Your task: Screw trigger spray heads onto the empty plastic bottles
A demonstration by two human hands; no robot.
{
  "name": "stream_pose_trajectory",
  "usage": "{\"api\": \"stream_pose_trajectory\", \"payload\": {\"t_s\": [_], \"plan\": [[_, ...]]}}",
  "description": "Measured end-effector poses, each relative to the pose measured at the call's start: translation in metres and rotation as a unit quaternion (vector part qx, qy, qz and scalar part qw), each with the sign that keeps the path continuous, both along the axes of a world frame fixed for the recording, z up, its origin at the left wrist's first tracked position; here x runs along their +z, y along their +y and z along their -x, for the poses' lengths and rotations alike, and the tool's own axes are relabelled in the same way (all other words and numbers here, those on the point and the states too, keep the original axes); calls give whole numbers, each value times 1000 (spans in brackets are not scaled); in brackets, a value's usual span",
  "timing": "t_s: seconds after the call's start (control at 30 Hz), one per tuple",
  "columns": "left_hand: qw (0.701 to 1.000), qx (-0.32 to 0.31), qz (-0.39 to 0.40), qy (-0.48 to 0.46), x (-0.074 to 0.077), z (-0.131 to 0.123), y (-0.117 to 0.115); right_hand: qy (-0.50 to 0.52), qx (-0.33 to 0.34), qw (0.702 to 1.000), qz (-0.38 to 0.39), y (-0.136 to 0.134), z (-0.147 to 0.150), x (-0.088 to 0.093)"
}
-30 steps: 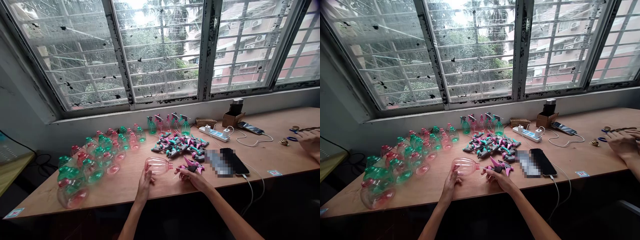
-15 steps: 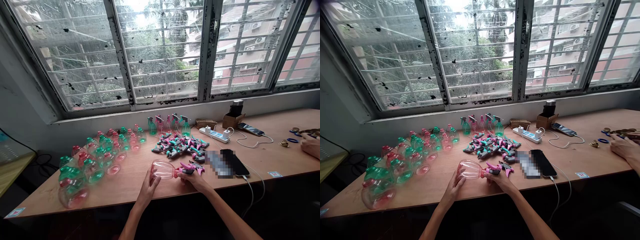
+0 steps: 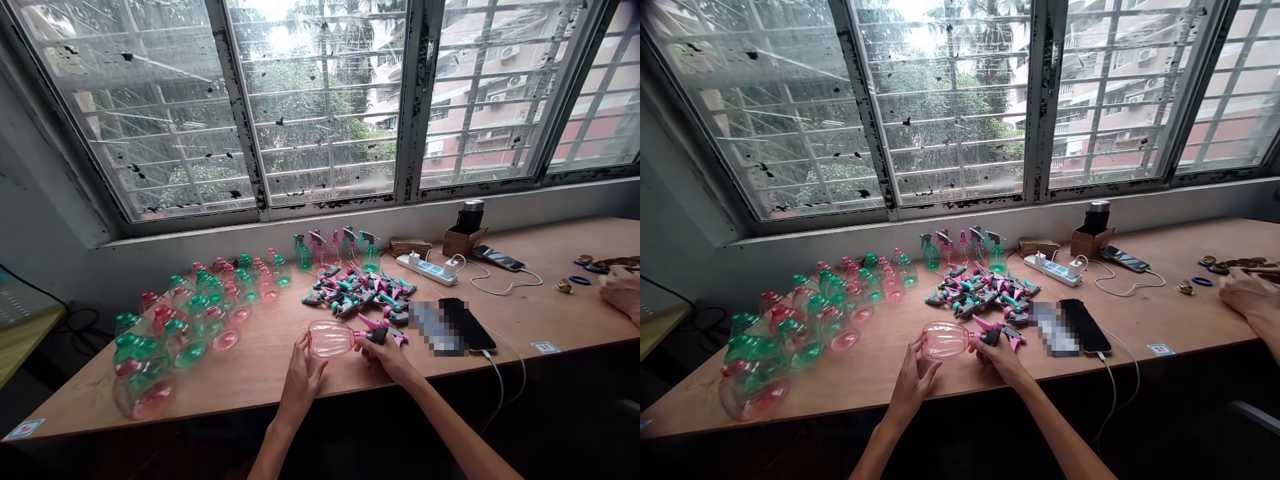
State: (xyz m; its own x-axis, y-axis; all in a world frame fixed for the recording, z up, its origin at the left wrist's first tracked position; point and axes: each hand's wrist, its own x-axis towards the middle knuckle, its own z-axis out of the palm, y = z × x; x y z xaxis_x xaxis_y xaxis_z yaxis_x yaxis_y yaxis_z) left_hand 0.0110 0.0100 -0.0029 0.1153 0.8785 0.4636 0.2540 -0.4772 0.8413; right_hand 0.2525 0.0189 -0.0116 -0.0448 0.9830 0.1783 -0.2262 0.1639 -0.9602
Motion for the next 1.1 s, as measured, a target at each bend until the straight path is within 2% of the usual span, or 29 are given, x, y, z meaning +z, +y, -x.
{"api": "stream_pose_trajectory", "payload": {"t_s": [0.2,0.5,0.77,0.93,1.0,1.1], "plan": [[1000,-3,-3,13,0,0,0,0,19,1000,1,-2,2,2],[999,36,-15,-13,0,-1,-1,8,23,1000,2,-6,2,9],[999,8,21,-31,1,1,0,7,31,999,8,-3,-1,6],[1000,6,-10,-20,-4,-1,4,21,26,999,20,-1,-4,2],[1000,9,-24,-13,-1,-3,3,25,23,999,22,0,-5,0],[999,10,-43,-6,13,-8,-5,32,13,999,21,0,-5,0]]}}
